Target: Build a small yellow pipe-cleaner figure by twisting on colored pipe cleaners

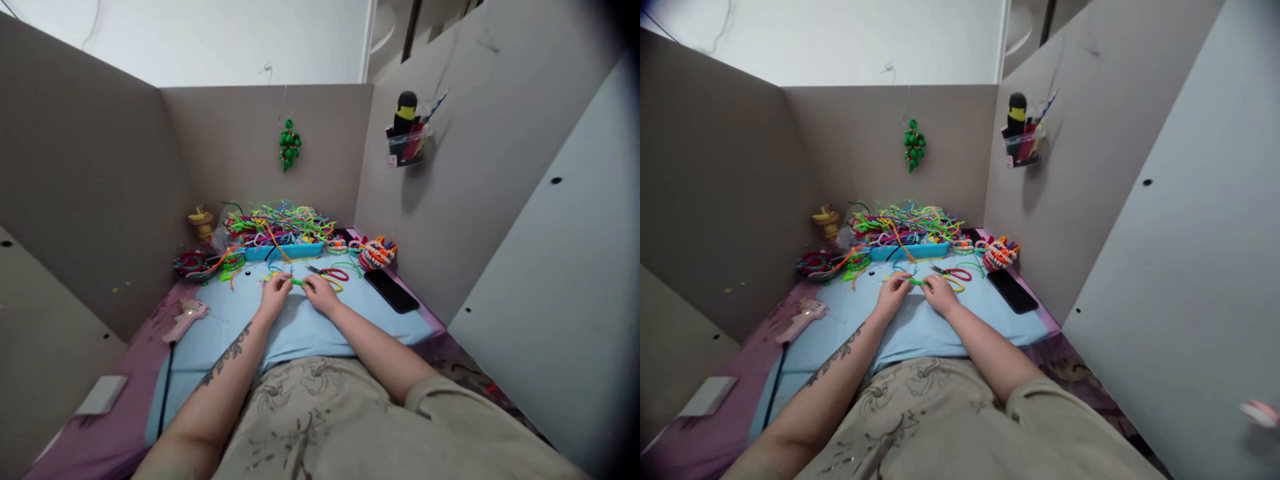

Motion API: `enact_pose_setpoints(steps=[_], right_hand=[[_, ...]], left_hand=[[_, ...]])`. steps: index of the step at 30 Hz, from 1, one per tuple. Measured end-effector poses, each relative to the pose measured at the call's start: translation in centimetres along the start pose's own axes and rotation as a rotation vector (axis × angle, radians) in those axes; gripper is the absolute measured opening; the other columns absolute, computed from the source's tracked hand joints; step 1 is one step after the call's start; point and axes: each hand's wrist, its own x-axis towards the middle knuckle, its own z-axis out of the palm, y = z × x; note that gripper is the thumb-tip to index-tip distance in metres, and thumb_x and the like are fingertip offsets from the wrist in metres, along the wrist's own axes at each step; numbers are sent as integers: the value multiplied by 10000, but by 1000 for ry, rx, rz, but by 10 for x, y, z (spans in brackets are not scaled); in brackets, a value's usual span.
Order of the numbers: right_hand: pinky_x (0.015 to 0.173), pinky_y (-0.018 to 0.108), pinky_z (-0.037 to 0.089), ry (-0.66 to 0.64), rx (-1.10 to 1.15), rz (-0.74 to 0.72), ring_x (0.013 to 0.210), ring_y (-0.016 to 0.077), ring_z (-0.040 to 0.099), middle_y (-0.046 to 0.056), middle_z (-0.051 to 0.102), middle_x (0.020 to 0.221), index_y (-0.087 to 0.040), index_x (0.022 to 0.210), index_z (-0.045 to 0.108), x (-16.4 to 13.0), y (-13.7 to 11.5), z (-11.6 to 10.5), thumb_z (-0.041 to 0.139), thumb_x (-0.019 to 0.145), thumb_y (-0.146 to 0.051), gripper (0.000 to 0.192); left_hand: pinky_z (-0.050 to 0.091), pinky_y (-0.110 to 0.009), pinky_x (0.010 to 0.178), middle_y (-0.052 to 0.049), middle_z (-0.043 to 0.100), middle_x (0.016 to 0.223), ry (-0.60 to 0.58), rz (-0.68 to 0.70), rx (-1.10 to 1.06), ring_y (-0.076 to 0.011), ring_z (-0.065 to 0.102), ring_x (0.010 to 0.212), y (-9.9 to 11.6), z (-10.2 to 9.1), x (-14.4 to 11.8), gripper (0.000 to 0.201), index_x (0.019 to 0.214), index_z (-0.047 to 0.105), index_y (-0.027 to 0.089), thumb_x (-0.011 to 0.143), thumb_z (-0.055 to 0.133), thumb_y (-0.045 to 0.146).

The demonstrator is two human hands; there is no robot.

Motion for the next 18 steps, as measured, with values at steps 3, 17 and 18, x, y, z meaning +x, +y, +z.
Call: enact_pose_setpoints(steps=[3, 17, 18], right_hand=[[702, 263, 396, 6, 5, 1, 774, 160, 519, 33, 567, 803, -180, 823, 596, 0, 0, 0, 510, 816, -205, 90], [691, 263, 400, 56, 33, 15, 769, 163, 510, 31, 549, 798, -193, 833, 586, 0, -1, -1, 488, 822, -221, 103], [691, 264, 400, 58, 31, 15, 770, 164, 510, 30, 549, 796, -193, 829, 585, 0, -1, -1, 486, 822, -221, 103]], left_hand=[[447, -240, 608, -13, 604, 700, 0, 5, 37, -126, 565, 635, 4, 0, -1, 276, 916, 615, 151, 688, 621, 307], [451, -240, 567, -3, 604, 675, 42, 32, 21, -129, 570, 602, -8, -1, 2, 247, 900, 585, 161, 682, 607, 276], [450, -236, 559, 1, 604, 663, 43, 27, 13, -127, 572, 594, -7, -2, 2, 241, 886, 582, 160, 678, 613, 279]])
